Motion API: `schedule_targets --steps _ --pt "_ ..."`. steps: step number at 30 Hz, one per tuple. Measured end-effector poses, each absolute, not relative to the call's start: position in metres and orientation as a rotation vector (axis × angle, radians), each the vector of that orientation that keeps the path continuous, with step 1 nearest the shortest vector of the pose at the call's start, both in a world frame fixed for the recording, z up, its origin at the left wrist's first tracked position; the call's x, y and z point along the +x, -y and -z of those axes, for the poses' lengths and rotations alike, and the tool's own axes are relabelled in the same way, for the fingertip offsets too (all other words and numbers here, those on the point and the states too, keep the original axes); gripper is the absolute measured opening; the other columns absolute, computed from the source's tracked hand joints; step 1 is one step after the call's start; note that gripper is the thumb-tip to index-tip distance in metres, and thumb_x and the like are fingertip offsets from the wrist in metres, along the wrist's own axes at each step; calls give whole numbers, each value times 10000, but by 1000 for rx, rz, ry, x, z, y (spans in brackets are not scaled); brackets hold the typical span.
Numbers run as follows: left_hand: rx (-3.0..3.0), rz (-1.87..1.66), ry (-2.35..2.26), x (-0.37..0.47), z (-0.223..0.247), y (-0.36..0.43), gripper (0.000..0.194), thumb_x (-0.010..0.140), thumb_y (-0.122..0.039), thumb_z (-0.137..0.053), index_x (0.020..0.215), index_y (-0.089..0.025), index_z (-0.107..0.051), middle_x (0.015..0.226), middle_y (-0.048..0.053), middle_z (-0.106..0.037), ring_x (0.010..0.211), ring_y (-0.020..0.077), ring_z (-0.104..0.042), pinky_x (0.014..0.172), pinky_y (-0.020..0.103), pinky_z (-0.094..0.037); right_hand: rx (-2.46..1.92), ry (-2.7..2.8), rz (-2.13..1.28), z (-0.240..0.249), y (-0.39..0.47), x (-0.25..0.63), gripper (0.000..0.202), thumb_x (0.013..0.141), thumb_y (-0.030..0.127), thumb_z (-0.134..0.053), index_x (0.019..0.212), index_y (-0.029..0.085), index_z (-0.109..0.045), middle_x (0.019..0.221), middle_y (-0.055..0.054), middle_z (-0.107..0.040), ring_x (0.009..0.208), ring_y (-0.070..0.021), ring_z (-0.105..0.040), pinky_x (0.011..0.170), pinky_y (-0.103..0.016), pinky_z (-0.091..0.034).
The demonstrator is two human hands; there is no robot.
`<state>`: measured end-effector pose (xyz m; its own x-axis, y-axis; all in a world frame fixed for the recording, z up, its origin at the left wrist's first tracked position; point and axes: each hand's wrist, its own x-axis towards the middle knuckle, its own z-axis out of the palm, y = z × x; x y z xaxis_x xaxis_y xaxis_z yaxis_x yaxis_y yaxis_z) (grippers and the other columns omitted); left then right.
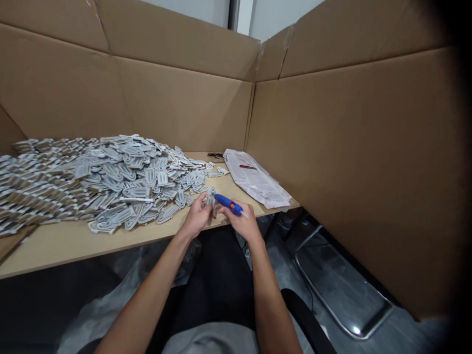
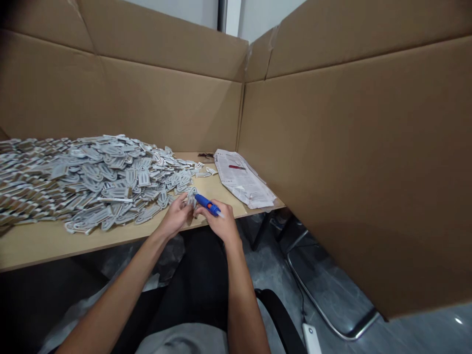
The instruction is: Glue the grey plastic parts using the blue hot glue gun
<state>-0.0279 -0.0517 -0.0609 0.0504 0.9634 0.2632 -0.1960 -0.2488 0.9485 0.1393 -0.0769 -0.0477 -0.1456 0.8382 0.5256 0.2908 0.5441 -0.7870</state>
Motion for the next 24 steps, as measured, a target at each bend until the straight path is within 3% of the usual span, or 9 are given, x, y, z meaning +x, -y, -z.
schedule_targets --steps 8,14,21,24 --pt "1306 -1420 -936 -28 62 52 451 791 -319 -740 1196 -156 -624 630 -28 -619 498 102 -521 455 182 -367 -975 1744 -583 48 77 141 287 912 446 -685 888 175 -778 774 -17 -715 667 -154 -581 625 -233 -412" --pt "1331 -1425 -996 -29 61 51 497 777 -286 -737 1245 -149 -639 568 -52 -561 445 90 -437 431 183 -299 -1017 1737 -547 46 78 142 370 899 505 -682 774 159 -723 677 -5 -658 609 -139 -526 579 -233 -378" --pt "1374 -1414 -980 -28 59 53 422 787 -297 -718 1176 -140 -671 617 -33 -577 471 95 -429 437 199 -280 -1025 1756 -540 45 79 143 375 901 517 -678 760 171 -702 681 -8 -666 603 -144 -536 585 -240 -379" --pt "1394 -1430 -991 -28 59 52 400 793 -302 -714 1156 -138 -675 656 -17 -610 519 114 -481 477 209 -332 -1022 1794 -524 44 80 142 344 918 504 -666 823 179 -719 755 -27 -708 659 -164 -602 622 -241 -407"
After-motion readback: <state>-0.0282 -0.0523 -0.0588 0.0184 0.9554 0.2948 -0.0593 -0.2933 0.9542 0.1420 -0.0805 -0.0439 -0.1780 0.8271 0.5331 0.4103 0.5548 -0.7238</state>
